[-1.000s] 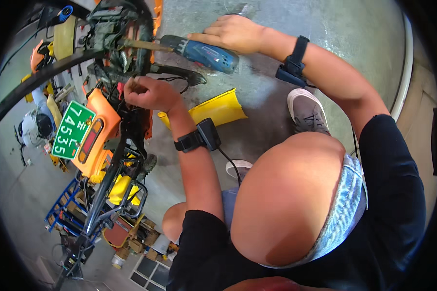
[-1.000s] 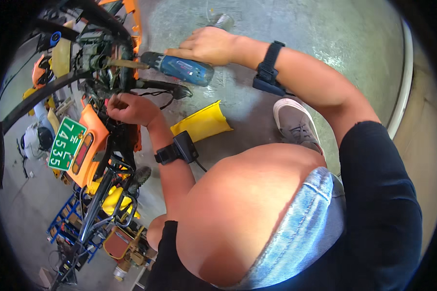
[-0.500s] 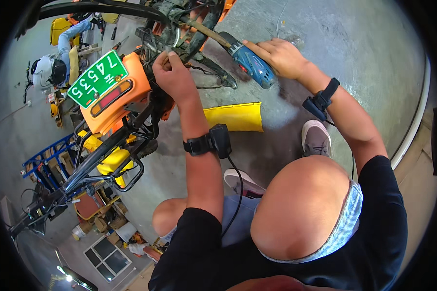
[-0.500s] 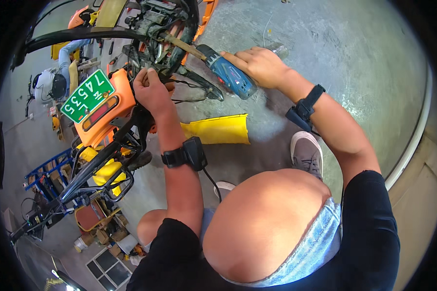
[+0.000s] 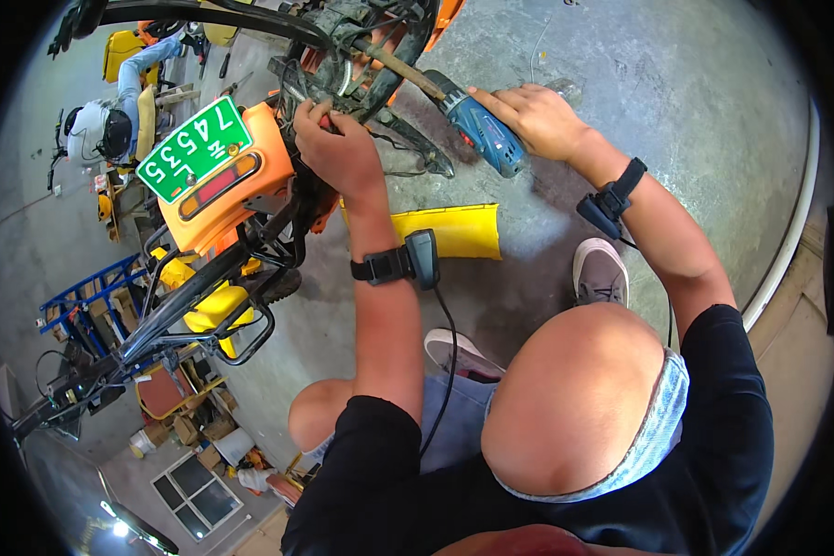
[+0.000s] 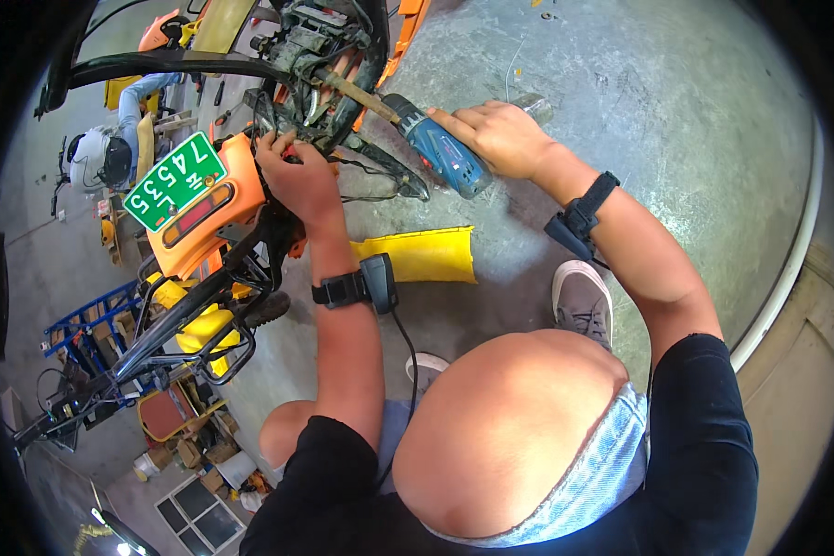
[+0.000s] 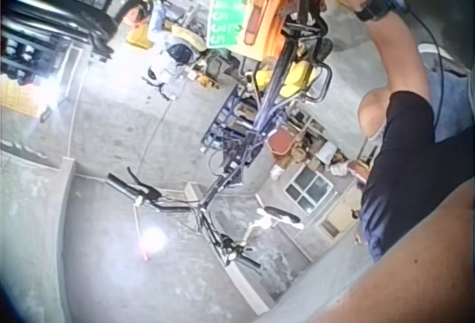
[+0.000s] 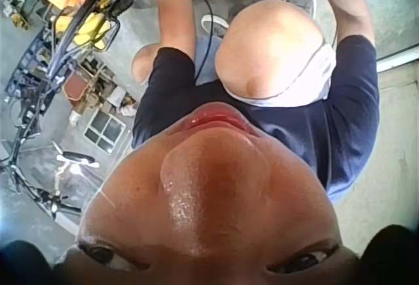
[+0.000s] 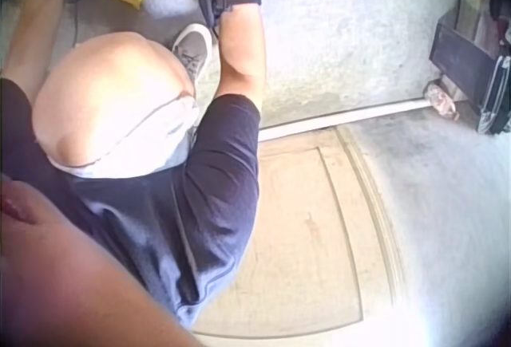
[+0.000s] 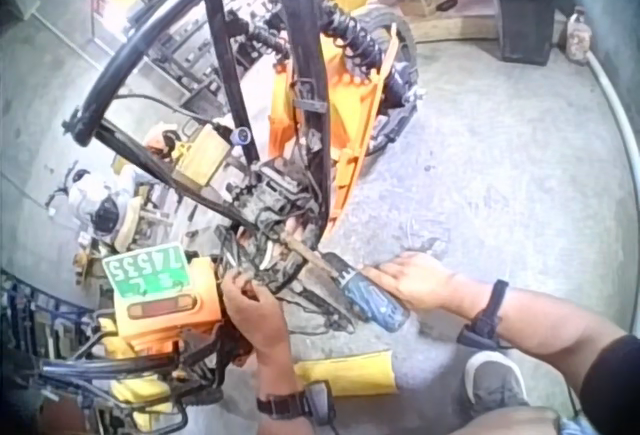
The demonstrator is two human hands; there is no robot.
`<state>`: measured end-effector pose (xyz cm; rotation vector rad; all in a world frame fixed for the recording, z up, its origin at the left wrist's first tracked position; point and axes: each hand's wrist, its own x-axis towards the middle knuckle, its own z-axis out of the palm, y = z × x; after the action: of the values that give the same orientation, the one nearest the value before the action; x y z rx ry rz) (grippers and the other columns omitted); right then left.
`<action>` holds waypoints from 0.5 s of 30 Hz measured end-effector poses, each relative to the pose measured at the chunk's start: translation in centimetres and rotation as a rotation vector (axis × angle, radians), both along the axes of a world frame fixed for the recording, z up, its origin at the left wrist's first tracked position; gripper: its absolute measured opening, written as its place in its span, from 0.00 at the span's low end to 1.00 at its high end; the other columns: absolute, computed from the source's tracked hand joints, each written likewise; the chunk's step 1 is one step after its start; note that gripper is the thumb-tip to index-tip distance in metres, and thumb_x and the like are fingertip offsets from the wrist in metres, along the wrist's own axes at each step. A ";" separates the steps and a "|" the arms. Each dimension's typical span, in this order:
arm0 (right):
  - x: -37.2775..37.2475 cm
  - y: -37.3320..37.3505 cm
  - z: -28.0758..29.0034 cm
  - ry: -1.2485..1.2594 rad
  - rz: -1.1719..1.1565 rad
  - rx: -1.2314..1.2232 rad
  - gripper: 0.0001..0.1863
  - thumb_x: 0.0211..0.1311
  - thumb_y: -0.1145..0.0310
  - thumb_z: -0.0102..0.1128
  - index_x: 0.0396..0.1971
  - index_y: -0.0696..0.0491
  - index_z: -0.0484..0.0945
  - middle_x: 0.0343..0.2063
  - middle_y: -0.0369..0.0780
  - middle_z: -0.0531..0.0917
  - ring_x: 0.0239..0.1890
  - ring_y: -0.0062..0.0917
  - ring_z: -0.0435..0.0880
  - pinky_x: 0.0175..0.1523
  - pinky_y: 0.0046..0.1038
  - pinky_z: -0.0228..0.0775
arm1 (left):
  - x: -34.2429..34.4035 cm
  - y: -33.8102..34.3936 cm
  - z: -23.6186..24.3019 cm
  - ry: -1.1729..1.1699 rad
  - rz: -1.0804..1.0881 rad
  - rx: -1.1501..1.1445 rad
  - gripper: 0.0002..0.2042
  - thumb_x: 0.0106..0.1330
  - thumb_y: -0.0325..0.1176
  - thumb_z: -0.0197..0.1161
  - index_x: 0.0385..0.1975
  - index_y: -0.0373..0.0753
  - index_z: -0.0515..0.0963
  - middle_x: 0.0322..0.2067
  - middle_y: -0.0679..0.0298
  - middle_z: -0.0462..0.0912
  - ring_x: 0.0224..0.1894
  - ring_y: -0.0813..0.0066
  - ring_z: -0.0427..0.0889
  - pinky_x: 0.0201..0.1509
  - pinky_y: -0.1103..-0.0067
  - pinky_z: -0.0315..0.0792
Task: Using a drill and manual assembly to repair or reassemble parts of a motorcycle or scooter frame.
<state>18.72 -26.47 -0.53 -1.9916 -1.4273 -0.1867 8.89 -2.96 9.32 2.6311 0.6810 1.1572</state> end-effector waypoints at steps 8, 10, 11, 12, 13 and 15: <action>-0.1 0.2 0.5 -0.020 -0.005 0.018 0.34 0.50 0.70 0.55 0.62 0.54 0.63 0.32 0.39 0.79 0.35 0.34 0.81 0.42 0.34 0.71 | -0.3 -0.6 -0.6 0.003 -0.046 0.169 0.15 0.56 0.25 0.56 0.44 0.31 0.71 0.37 0.52 0.83 0.44 0.52 0.79 0.48 0.64 0.70; 0.0 0.2 0.7 -0.016 -0.010 -0.005 0.34 0.50 0.70 0.55 0.62 0.54 0.63 0.32 0.39 0.79 0.35 0.34 0.80 0.42 0.34 0.71 | -0.1 -0.8 -0.5 0.004 -0.040 0.135 0.13 0.56 0.25 0.57 0.42 0.31 0.73 0.38 0.52 0.83 0.44 0.51 0.78 0.48 0.64 0.70; 0.1 0.2 0.8 -0.011 -0.014 -0.026 0.34 0.50 0.70 0.55 0.61 0.54 0.64 0.32 0.39 0.79 0.34 0.35 0.80 0.42 0.34 0.71 | -0.1 -0.7 -0.5 0.003 -0.036 0.136 0.13 0.56 0.25 0.57 0.42 0.31 0.73 0.38 0.52 0.83 0.44 0.51 0.78 0.48 0.64 0.70; 0.1 0.3 0.7 -0.012 -0.011 -0.024 0.34 0.50 0.70 0.55 0.61 0.54 0.64 0.32 0.39 0.79 0.34 0.35 0.80 0.42 0.34 0.71 | -0.1 -0.6 -0.5 -0.018 -0.036 0.183 0.13 0.57 0.24 0.56 0.42 0.31 0.73 0.37 0.52 0.83 0.43 0.52 0.78 0.47 0.65 0.70; 0.0 0.4 0.6 -0.015 -0.011 -0.020 0.34 0.50 0.71 0.55 0.61 0.54 0.64 0.32 0.40 0.79 0.34 0.36 0.80 0.42 0.34 0.71 | -0.1 -0.5 -0.5 -0.041 -0.035 0.231 0.13 0.57 0.24 0.56 0.42 0.31 0.74 0.37 0.52 0.82 0.42 0.52 0.78 0.47 0.65 0.70; 0.1 0.5 0.7 -0.022 -0.009 -0.014 0.34 0.50 0.71 0.55 0.61 0.54 0.64 0.32 0.40 0.79 0.34 0.36 0.80 0.42 0.34 0.71 | 0.0 0.2 -0.1 -0.091 -0.011 0.234 0.12 0.57 0.23 0.56 0.42 0.31 0.74 0.35 0.53 0.82 0.41 0.53 0.78 0.46 0.65 0.70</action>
<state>18.82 -25.98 0.15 -2.0138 -1.4372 -0.2043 8.85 -2.75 9.25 2.7429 0.5425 1.4231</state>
